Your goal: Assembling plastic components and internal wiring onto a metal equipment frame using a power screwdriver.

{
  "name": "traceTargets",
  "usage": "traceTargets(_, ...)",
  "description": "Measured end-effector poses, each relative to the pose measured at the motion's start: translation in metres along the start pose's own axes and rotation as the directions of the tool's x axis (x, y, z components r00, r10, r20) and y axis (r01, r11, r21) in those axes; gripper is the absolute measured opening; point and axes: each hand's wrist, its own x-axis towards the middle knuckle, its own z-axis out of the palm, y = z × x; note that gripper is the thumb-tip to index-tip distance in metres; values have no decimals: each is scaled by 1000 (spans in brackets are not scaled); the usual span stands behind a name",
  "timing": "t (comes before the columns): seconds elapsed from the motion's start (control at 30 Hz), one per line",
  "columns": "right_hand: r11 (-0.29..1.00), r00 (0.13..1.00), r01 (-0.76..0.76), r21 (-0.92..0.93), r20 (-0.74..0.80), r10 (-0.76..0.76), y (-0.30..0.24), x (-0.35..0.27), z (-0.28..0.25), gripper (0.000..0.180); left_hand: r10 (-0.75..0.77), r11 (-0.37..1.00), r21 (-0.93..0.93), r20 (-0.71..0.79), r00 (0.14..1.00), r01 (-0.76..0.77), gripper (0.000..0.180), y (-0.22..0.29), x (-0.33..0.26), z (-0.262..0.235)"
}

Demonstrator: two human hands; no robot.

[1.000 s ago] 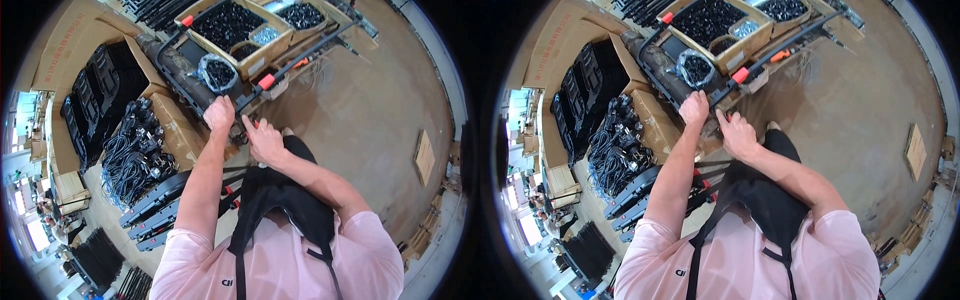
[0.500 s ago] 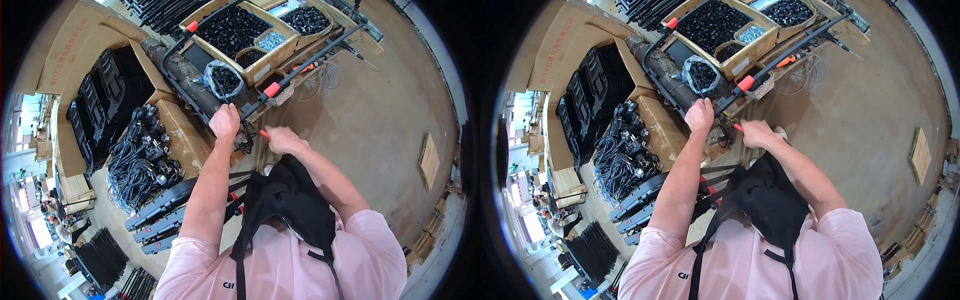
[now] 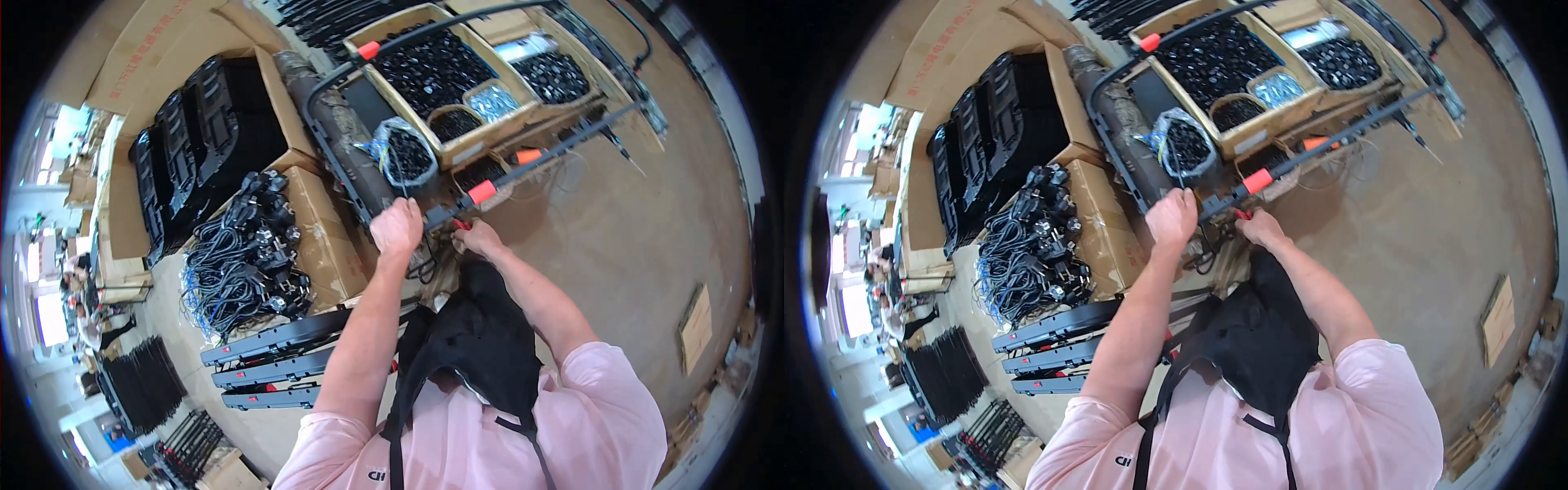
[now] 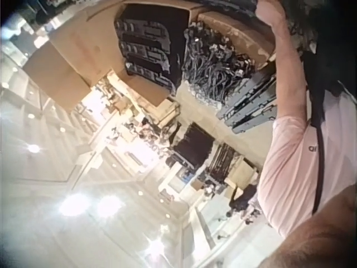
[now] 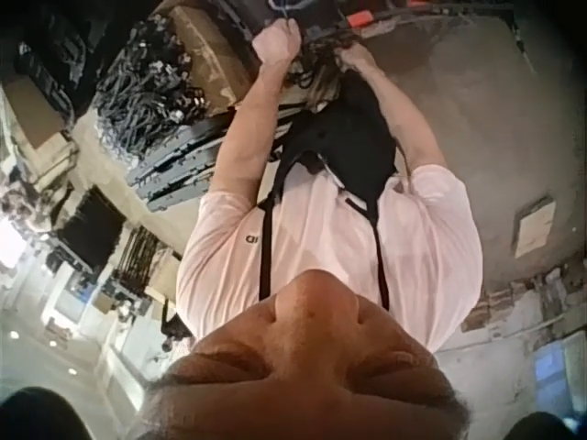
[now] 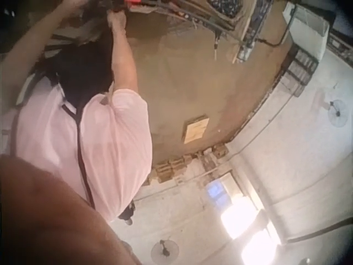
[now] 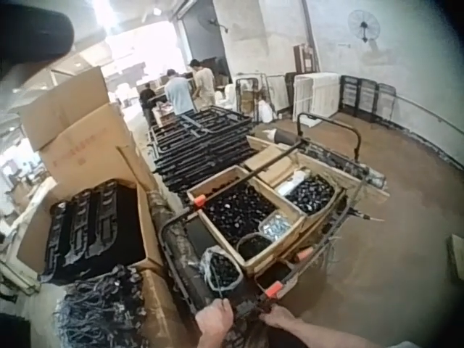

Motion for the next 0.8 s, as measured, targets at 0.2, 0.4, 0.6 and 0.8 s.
traceTargets(0.2, 793, 957, -234, 562, 279, 84, 32, 76, 43, 17, 42, 999, -17, -149, 988, -45, 35, -2, 0, 5)
traceTargets(0.4, 493, 739, -570, 657, 672, -41, 92, 146, 57, 4, -126, 986, -110, 2, 992, 125, 28, 7, 18, -21)
traceTargets(0.6, 893, 818, -296, 338, 573, 54, 75, 113, 36, 15, -30, 996, -86, -561, 827, -21, 29, -65, 101, -135)
traceTargets(0.8, 992, 801, 128, 6, 589, -107, 33, 58, -83, 30, -73, 897, 261, -709, 701, 357, 45, -142, 162, -222)
